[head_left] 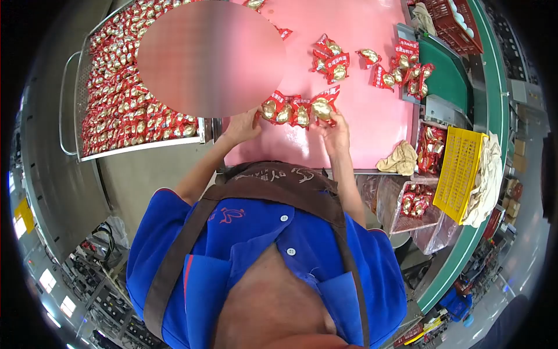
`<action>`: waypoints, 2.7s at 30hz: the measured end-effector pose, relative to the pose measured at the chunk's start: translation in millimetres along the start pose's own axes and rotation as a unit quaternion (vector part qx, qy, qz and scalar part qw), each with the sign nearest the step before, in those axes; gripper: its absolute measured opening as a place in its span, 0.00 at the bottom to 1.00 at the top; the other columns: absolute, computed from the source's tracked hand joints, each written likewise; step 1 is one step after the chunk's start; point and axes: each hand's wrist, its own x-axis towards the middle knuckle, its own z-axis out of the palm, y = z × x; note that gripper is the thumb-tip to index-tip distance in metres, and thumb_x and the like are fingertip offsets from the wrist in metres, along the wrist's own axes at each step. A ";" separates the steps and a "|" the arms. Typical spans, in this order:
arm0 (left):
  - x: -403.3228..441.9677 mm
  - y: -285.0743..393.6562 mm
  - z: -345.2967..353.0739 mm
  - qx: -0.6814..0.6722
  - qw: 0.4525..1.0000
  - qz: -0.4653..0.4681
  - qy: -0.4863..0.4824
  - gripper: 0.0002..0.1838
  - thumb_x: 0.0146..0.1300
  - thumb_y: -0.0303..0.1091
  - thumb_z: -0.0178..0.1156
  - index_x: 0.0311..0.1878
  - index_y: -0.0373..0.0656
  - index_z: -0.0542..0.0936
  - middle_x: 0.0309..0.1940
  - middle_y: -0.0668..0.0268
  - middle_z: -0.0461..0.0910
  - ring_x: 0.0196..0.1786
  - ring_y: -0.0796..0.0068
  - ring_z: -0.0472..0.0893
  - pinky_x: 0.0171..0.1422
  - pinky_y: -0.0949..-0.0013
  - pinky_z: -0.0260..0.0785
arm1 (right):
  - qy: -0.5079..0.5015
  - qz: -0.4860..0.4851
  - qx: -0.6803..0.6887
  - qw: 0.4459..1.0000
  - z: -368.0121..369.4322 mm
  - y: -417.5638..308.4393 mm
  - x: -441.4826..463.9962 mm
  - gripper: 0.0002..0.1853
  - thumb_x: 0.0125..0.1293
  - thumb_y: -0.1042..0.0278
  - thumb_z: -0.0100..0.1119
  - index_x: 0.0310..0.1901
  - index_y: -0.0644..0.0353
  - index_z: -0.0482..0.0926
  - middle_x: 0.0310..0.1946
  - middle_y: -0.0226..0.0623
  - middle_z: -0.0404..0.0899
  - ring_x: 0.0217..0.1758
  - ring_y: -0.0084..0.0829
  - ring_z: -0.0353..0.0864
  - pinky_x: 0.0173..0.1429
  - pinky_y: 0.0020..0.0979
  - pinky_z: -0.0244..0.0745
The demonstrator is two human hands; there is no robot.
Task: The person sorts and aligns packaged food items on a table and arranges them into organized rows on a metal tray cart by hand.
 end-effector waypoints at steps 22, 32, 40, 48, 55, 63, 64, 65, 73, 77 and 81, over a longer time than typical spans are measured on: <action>47.9 108.1 -18.5 -0.484 0.863 -0.146 0.016 0.07 0.69 0.27 0.69 0.47 0.35 0.88 0.38 0.69 0.88 0.40 0.86 0.81 0.43 0.74 0.74 | -0.009 -0.245 -0.424 0.872 50.0 -20.0 -50.5 0.22 0.73 0.68 0.66 0.67 0.60 0.79 0.57 0.39 0.80 0.59 0.30 0.80 0.51 0.31 0.84; 48.2 123.2 -39.9 -0.554 0.803 -0.207 -0.069 0.09 0.70 0.29 0.69 0.49 0.37 0.83 0.35 0.74 0.82 0.36 0.87 0.78 0.40 0.75 0.73 | -0.048 -0.203 -0.418 0.884 50.8 -8.0 -24.0 0.06 0.70 0.71 0.70 0.43 0.63 0.84 0.35 0.29 0.84 0.38 0.18 0.80 0.46 0.24 0.75; 49.5 114.9 -32.6 -0.565 0.806 -0.166 -0.057 0.06 0.72 0.29 0.67 0.46 0.39 0.81 0.37 0.73 0.82 0.37 0.87 0.78 0.41 0.76 0.73 | -0.065 -0.231 -0.348 0.906 58.3 -7.6 -35.1 0.03 0.75 0.72 0.66 0.45 0.61 0.82 0.35 0.24 0.83 0.38 0.14 0.76 0.45 0.20 0.73; 49.1 117.1 -26.3 -0.442 0.889 -0.122 -0.008 0.02 0.71 0.24 0.66 0.43 0.38 0.82 0.34 0.71 0.82 0.38 0.84 0.81 0.42 0.74 0.74 | -0.074 -0.163 -0.420 0.890 60.9 -17.7 -41.7 0.09 0.72 0.74 0.64 0.51 0.65 0.86 0.40 0.36 0.88 0.42 0.22 0.85 0.45 0.26 0.80; 51.7 128.0 -41.4 -0.210 0.977 -0.005 0.027 0.06 0.60 0.26 0.69 0.38 0.38 0.81 0.35 0.60 0.81 0.38 0.61 0.83 0.45 0.58 0.74 | -0.058 -0.265 -0.542 0.795 71.2 -18.9 -49.0 0.06 0.62 0.71 0.69 0.39 0.62 0.86 0.35 0.38 0.87 0.35 0.32 0.88 0.42 0.34 0.81; 47.2 126.2 -30.3 -0.090 0.992 0.077 0.050 0.05 0.56 0.26 0.66 0.34 0.41 0.79 0.39 0.61 0.77 0.45 0.57 0.79 0.51 0.55 0.70 | -0.059 -0.337 -0.654 0.675 72.9 -21.1 -57.1 0.03 0.62 0.73 0.67 0.34 0.62 0.83 0.31 0.35 0.86 0.32 0.30 0.86 0.40 0.35 0.81; 48.3 128.2 -30.0 -0.070 0.990 0.091 0.084 0.06 0.55 0.26 0.66 0.35 0.41 0.78 0.39 0.61 0.77 0.46 0.57 0.78 0.54 0.54 0.69 | -0.052 -0.337 -0.652 0.677 71.1 -15.6 -54.9 0.03 0.62 0.73 0.67 0.34 0.62 0.83 0.31 0.35 0.86 0.32 0.30 0.86 0.40 0.35 0.81; 49.5 130.0 -29.6 -0.050 0.986 0.105 0.117 0.07 0.54 0.25 0.66 0.35 0.41 0.78 0.39 0.61 0.77 0.46 0.57 0.78 0.57 0.53 0.69 | -0.020 -0.283 -0.567 0.773 67.2 -4.9 -50.7 0.03 0.64 0.74 0.66 0.33 0.63 0.83 0.31 0.33 0.85 0.32 0.26 0.85 0.39 0.33 0.80; 41.1 130.8 -25.2 -0.063 0.966 0.195 0.160 0.10 0.54 0.20 0.68 0.37 0.42 0.79 0.42 0.63 0.79 0.51 0.60 0.81 0.74 0.45 0.65 | 0.194 -0.254 -0.096 0.943 -29.6 -0.2 11.0 0.04 0.70 0.73 0.65 0.37 0.60 0.80 0.29 0.29 0.81 0.29 0.20 0.78 0.32 0.26 0.74; 35.6 125.1 -15.9 -0.124 0.952 0.232 0.157 0.12 0.55 0.18 0.69 0.38 0.42 0.78 0.44 0.63 0.79 0.55 0.60 0.82 0.75 0.44 0.67 | 0.201 -0.263 -0.036 0.943 -31.1 -28.3 -8.3 0.04 0.72 0.71 0.67 0.42 0.59 0.80 0.34 0.30 0.83 0.33 0.22 0.80 0.38 0.27 0.79; 43.4 119.2 -5.0 -0.200 0.936 0.210 0.200 0.14 0.57 0.16 0.70 0.41 0.40 0.76 0.48 0.58 0.80 0.56 0.57 0.83 0.68 0.53 0.76 | 0.104 -0.220 0.066 0.968 -42.8 -32.2 -19.4 0.12 0.77 0.63 0.62 0.55 0.59 0.79 0.41 0.35 0.84 0.44 0.29 0.85 0.49 0.36 0.85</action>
